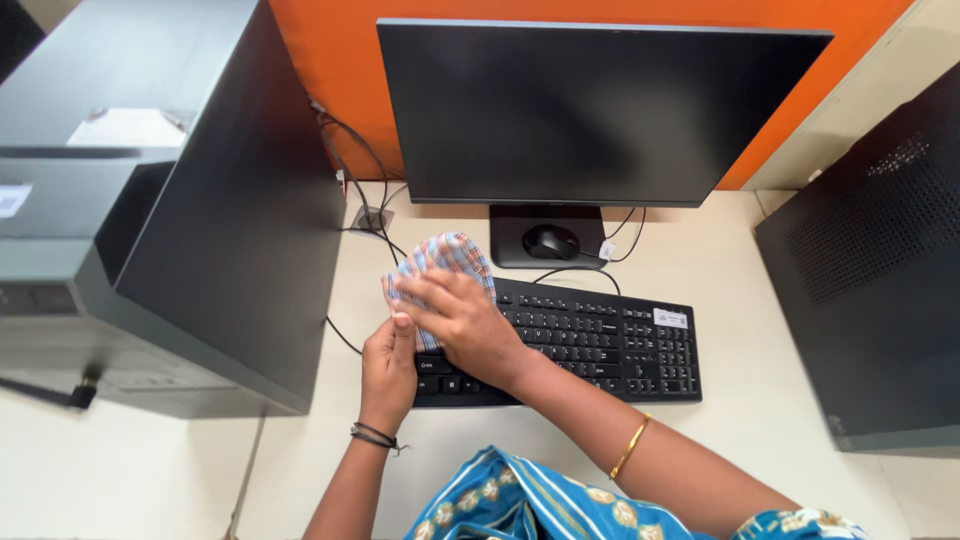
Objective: The person wipes down a computer tower, monitor, keyboard, and mouse with a cloth, including flipping the monitor to clean its back.
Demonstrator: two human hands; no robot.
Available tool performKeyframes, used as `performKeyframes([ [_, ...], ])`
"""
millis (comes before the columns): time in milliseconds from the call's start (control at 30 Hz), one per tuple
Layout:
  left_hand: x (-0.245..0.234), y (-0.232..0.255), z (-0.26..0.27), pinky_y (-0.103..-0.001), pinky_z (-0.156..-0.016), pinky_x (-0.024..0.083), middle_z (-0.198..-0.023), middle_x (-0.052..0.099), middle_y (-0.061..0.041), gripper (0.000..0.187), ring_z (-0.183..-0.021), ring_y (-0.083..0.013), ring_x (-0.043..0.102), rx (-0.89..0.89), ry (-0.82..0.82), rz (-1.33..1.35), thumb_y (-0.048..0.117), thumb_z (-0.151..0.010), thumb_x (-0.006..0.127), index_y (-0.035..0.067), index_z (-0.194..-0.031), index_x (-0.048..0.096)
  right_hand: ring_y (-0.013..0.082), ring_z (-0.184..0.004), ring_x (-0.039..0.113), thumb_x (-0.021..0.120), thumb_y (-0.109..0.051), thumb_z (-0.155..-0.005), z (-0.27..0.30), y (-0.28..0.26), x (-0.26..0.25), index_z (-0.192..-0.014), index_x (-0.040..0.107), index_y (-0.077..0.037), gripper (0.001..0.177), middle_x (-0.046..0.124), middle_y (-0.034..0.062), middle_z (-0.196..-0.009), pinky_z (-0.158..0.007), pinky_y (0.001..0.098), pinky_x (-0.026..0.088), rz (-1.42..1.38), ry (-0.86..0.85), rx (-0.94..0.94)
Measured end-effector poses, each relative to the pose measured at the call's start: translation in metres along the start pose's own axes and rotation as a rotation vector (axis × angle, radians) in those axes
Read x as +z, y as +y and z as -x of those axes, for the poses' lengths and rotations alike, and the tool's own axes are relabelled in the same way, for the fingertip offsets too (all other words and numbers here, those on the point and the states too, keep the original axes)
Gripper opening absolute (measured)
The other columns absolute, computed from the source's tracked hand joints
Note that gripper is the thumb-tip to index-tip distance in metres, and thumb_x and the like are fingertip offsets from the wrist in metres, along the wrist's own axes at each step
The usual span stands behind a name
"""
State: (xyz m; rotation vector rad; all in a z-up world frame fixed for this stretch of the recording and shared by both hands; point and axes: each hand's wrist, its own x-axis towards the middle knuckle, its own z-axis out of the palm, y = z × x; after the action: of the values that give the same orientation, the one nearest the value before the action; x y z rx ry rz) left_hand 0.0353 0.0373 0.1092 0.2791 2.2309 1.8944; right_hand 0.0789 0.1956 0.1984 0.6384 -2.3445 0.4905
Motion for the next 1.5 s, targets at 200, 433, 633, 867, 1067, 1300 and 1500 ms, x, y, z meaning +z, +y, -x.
performKeyframes([
  [200, 0.000, 0.028, 0.000, -0.018, -0.076, 0.051, -0.098, 0.072, 0.002, 0.060, -0.086, -0.0016, 0.060, 0.319, -0.123, 0.244, 0.047, -0.108, 0.043, -0.003, -0.135, 0.061, 0.0304, -0.135, 0.052, 0.060, 0.009, -0.075, 0.041, 0.017, -0.017, -0.126, 0.071, -0.012, 0.057, 0.061, 0.0065, -0.141, -0.115, 0.0463, 0.040, -0.028, 0.015, 0.185],
  [433, 0.004, 0.037, -0.007, -0.021, -0.074, 0.050, -0.096, 0.071, -0.003, 0.059, -0.082, -0.0044, 0.056, 0.214, -0.113, 0.190, 0.044, -0.108, 0.045, -0.003, -0.137, 0.066, 0.0322, -0.136, 0.051, 0.057, 0.012, -0.072, 0.039, 0.012, -0.011, -0.130, 0.067, -0.008, 0.062, 0.060, 0.0069, -0.147, -0.110, 0.0478, 0.039, -0.017, -0.012, 0.176],
  [633, 0.007, 0.041, -0.014, -0.022, -0.083, 0.052, -0.105, 0.074, -0.003, 0.056, -0.092, -0.0053, 0.061, 0.245, -0.121, 0.218, 0.041, -0.107, 0.046, -0.004, -0.135, 0.064, 0.0328, -0.126, 0.053, 0.059, 0.012, -0.072, 0.021, 0.034, -0.007, -0.135, 0.066, -0.008, 0.067, 0.061, 0.0042, -0.143, -0.113, 0.0468, 0.039, 0.032, 0.021, 0.309],
  [867, 0.005, 0.036, -0.014, -0.022, -0.082, 0.052, -0.099, 0.075, -0.004, 0.055, -0.090, -0.0065, 0.062, 0.213, -0.087, 0.139, 0.042, -0.106, 0.047, -0.004, -0.128, 0.068, 0.0330, -0.121, 0.053, 0.061, 0.014, -0.064, 0.060, 0.030, -0.022, -0.132, 0.068, -0.010, 0.072, 0.063, 0.0017, -0.141, -0.107, 0.0450, 0.043, 0.004, -0.101, 0.200],
  [1067, 0.005, 0.035, -0.011, -0.023, -0.085, 0.051, -0.101, 0.076, -0.004, 0.056, -0.092, -0.0064, 0.062, 0.207, -0.081, 0.141, 0.043, -0.106, 0.047, -0.003, -0.129, 0.068, 0.0313, -0.118, 0.054, 0.063, 0.014, -0.069, 0.051, 0.047, -0.015, -0.134, 0.066, -0.007, 0.068, 0.061, 0.0020, -0.144, -0.107, 0.0443, 0.045, 0.078, -0.100, 0.214],
  [1300, 0.006, 0.036, -0.012, -0.024, -0.085, 0.052, -0.102, 0.076, -0.005, 0.055, -0.091, -0.0076, 0.063, 0.196, -0.084, 0.158, 0.043, -0.106, 0.048, -0.005, -0.122, 0.070, 0.0327, -0.123, 0.054, 0.061, 0.015, -0.066, 0.063, 0.040, -0.024, -0.134, 0.066, -0.007, 0.072, 0.059, 0.0037, -0.146, -0.108, 0.0444, 0.045, 0.023, -0.089, 0.185],
  [1500, 0.007, 0.037, -0.013, -0.024, -0.085, 0.052, -0.101, 0.076, -0.005, 0.056, -0.091, -0.0077, 0.062, 0.201, -0.070, 0.105, 0.044, -0.105, 0.048, -0.005, -0.122, 0.070, 0.0335, -0.121, 0.054, 0.063, 0.013, -0.064, 0.065, 0.051, -0.031, -0.129, 0.068, -0.009, 0.069, 0.062, 0.0039, -0.141, -0.107, 0.0461, 0.045, 0.031, -0.126, 0.165],
])
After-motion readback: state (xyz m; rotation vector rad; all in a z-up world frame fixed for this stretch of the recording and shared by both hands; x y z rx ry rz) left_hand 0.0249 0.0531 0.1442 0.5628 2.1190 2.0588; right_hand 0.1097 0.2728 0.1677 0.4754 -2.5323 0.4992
